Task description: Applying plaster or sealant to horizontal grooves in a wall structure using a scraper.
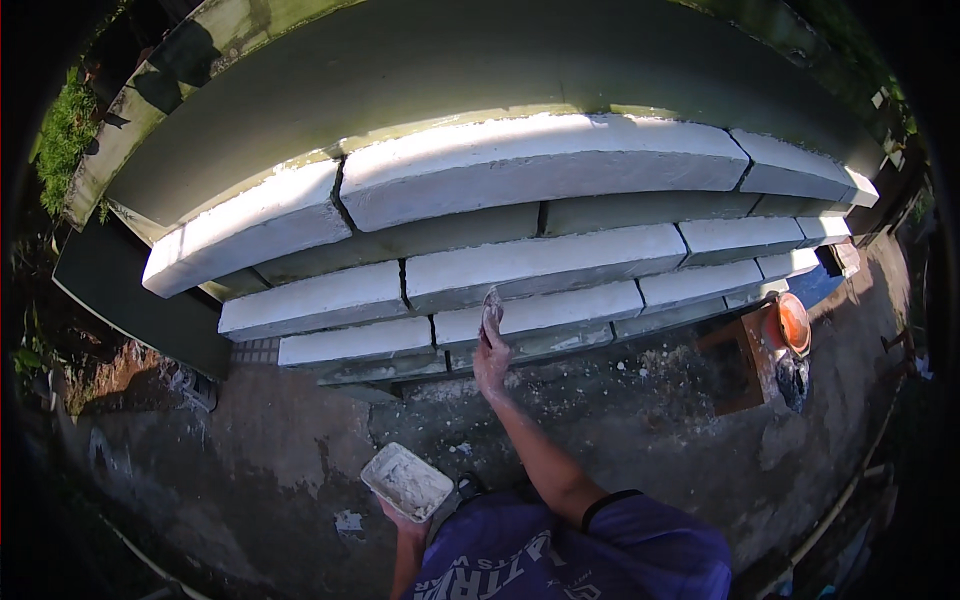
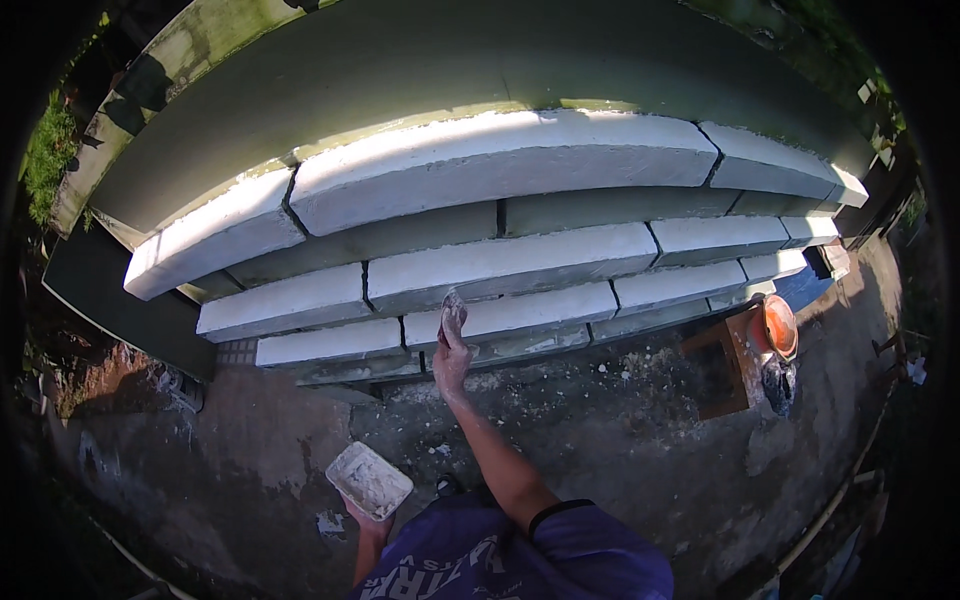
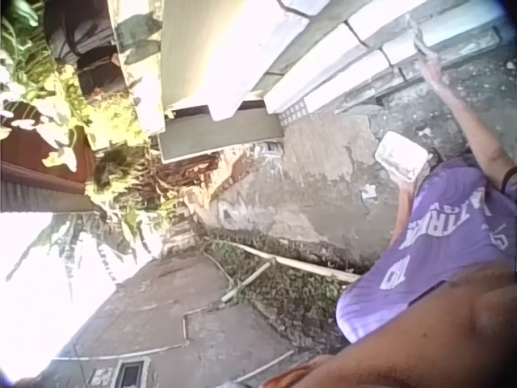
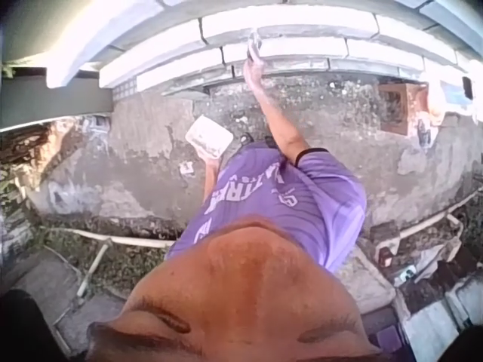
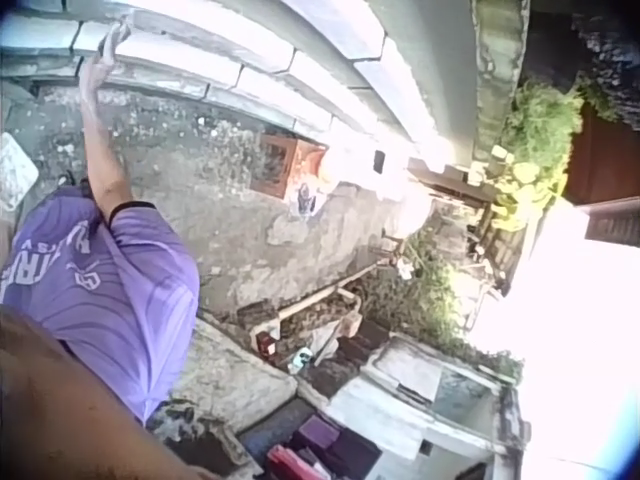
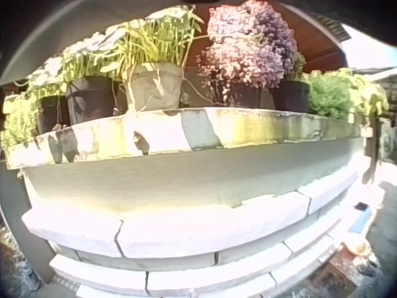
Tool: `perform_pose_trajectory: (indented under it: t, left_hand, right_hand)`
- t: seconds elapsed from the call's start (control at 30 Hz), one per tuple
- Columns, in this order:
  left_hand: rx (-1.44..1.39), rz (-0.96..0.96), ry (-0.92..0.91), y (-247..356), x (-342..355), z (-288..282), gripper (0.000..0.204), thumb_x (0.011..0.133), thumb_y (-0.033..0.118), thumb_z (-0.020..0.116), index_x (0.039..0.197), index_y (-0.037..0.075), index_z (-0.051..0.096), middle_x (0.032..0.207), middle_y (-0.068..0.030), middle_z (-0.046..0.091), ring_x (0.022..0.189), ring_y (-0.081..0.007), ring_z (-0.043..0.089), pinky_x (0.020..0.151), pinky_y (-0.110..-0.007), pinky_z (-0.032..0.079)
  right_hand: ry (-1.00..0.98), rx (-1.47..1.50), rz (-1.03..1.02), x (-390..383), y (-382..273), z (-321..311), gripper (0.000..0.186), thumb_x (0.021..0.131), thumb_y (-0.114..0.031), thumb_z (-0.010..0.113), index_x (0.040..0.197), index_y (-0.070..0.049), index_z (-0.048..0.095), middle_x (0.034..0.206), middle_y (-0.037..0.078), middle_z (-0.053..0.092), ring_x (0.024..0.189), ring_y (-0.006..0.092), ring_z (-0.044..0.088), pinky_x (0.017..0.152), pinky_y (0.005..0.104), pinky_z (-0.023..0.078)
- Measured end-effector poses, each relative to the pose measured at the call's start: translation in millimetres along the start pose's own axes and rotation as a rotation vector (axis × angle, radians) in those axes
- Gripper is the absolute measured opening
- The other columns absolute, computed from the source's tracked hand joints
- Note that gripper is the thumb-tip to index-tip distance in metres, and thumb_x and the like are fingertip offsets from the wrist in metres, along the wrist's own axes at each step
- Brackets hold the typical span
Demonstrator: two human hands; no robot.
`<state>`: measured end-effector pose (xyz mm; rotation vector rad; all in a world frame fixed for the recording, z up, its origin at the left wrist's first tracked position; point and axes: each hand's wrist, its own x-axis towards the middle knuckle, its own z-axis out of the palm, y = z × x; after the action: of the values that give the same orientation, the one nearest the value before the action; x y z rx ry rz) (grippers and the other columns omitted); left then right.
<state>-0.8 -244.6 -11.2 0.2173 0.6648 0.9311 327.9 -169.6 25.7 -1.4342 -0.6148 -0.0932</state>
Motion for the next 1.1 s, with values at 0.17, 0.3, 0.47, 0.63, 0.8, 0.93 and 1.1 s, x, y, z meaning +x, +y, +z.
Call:
perform_pose_trajectory:
  t: [0.17,0.3,0.47,0.63,0.8,0.93,1.1]
  left_hand:
    - [0.089,0.051,-0.021,-5.1,5.2,19.4,0.061,0.096,0.059,0.023,0.14,0.02,0.037,0.136,-0.0059,0.047,0.122,-0.0296,0.049,0.099,-0.054,0.043]
    - [0.003,0.07,0.018,-1.1,4.4,14.4,0.061,0.096,0.059,0.023,0.138,0.019,0.04,0.134,-0.0057,0.049,0.12,-0.0291,0.05,0.098,-0.053,0.044]
    - [-0.019,0.124,-0.023,-4.6,-4.8,-0.2,0.069,0.092,0.067,0.03,0.141,0.019,0.04,0.137,-0.0045,0.047,0.122,-0.0306,0.049,0.1,-0.05,0.043]
    - [-0.026,0.125,0.034,-5.6,-10.8,12.2,0.066,0.094,0.064,0.025,0.138,0.019,0.043,0.133,-0.0047,0.051,0.12,-0.0293,0.051,0.099,-0.052,0.043]
    - [-0.04,0.093,0.024,-2.2,-9.0,25.9,0.065,0.094,0.064,0.025,0.138,0.019,0.043,0.133,-0.0047,0.051,0.121,-0.0295,0.049,0.099,-0.052,0.043]
    - [-0.03,0.119,-0.011,4.6,-7.7,21.9,0.066,0.093,0.065,0.027,0.136,0.019,0.044,0.131,-0.0043,0.052,0.119,-0.0287,0.051,0.098,-0.051,0.045]
    - [-0.081,0.173,-0.036,14.8,-14.6,-14.3,0.069,0.091,0.067,0.032,0.141,0.02,0.04,0.138,-0.0042,0.047,0.122,-0.0303,0.049,0.1,-0.052,0.042]
  right_hand:
    - [-0.392,0.025,-0.171,-37.0,-4.9,-19.2,0.053,0.081,0.016,0.046,0.129,-0.004,0.056,0.13,0.019,0.055,0.126,0.0304,0.049,0.105,0.0379,0.04]
    - [0.026,-0.163,-0.177,12.6,2.4,-78.8,0.048,0.085,0.013,0.045,0.132,0.001,0.051,0.135,0.02,0.051,0.127,0.0304,0.049,0.107,0.0375,0.037]
    - [0.402,-0.242,-0.047,82.0,36.2,-98.7,0.042,0.093,0.006,0.045,0.134,0.002,0.048,0.142,0.02,0.044,0.135,0.0302,0.038,0.109,0.037,0.032]
    - [0.319,-0.113,0.031,43.7,12.6,7.1,0.053,0.085,0.011,0.05,0.137,-0.002,0.047,0.144,0.021,0.041,0.137,0.0344,0.031,0.11,0.0388,0.031]
    - [-0.034,0.028,-0.046,-26.0,-15.9,53.0,0.06,0.081,0.013,0.051,0.137,-0.008,0.049,0.139,0.02,0.046,0.135,0.0335,0.036,0.111,0.0405,0.029]
    - [-0.568,0.05,-0.206,-38.1,-15.8,15.2,0.059,0.079,0.016,0.047,0.133,-0.007,0.052,0.135,0.019,0.051,0.132,0.0314,0.042,0.112,0.0412,0.031]
    - [0.13,-0.219,-0.143,26.6,13.4,-87.9,0.042,0.089,0.008,0.047,0.129,0.0,0.055,0.13,0.02,0.056,0.121,0.0304,0.055,0.099,0.0354,0.043]
